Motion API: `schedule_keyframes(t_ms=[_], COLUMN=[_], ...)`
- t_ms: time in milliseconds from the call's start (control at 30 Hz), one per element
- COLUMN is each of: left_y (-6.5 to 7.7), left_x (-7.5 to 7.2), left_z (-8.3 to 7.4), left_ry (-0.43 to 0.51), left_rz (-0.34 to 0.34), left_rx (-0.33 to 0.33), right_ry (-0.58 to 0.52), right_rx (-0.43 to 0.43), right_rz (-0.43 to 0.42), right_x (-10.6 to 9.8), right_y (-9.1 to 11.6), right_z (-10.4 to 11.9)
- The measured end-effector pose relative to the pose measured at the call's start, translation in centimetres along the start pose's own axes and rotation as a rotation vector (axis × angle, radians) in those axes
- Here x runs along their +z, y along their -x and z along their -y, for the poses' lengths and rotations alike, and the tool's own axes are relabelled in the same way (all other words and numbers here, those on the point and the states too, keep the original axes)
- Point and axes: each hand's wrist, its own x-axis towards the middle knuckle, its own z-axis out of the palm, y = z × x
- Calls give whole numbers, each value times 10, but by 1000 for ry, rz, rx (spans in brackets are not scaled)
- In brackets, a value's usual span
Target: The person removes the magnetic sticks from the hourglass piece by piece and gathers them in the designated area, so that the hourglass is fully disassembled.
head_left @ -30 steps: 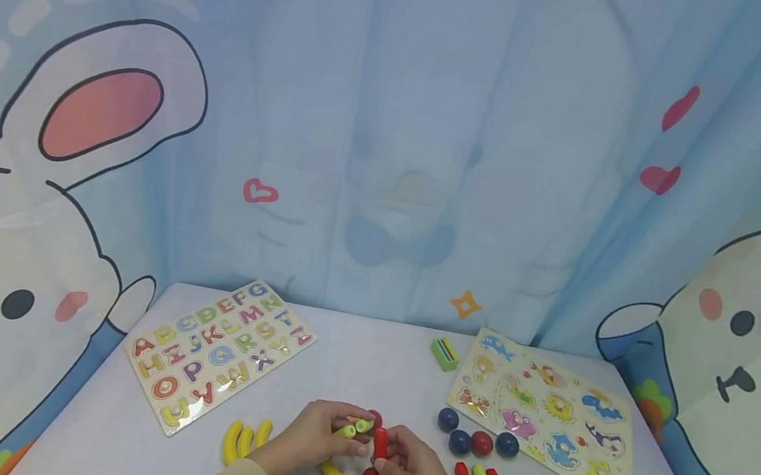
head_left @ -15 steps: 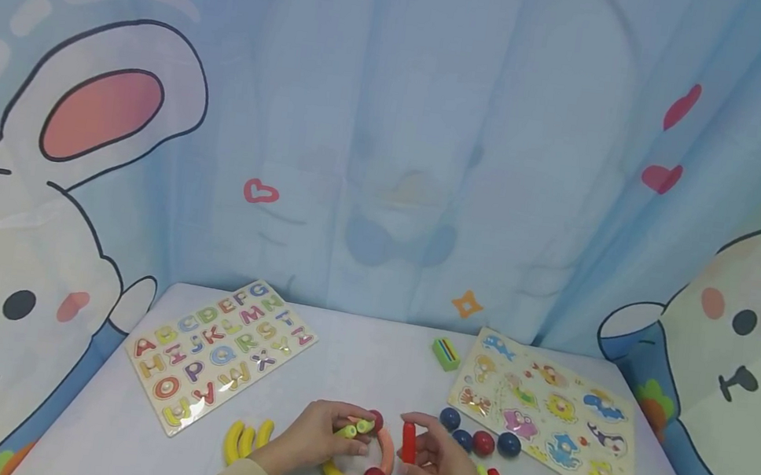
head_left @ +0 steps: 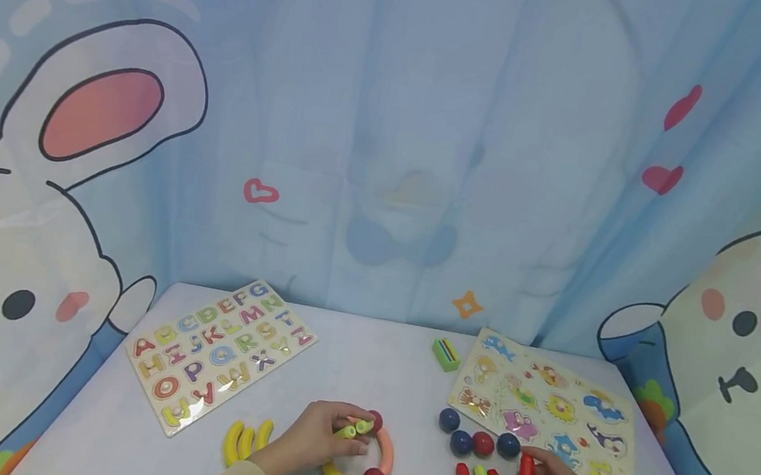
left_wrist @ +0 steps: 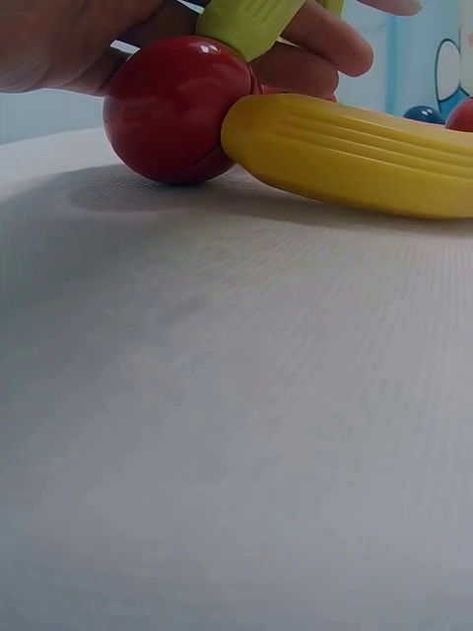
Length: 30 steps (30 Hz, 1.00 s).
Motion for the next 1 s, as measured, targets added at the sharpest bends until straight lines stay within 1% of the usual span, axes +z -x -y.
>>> schedule_keyframes(t_ms=[100,200,433,633,1000], left_y=[0,0,0,0,1], left_x=[0,0,-1,-2,-1], left_z=[1,1,1,2,0], left_ry=[9,11,-14,-30,-28], left_rz=[2,10,10,3,-6], left_rx=[3,10,25,37,21], right_ry=[47,45,25,29,11], right_rx=[23,39,45,53,55], right_rz=[16,26,65,66,60], right_x=[1,5,9,10,12], right_y=[-5,-7,-8,-10,-10], right_z=[-14,-20,-20,-19,-21])
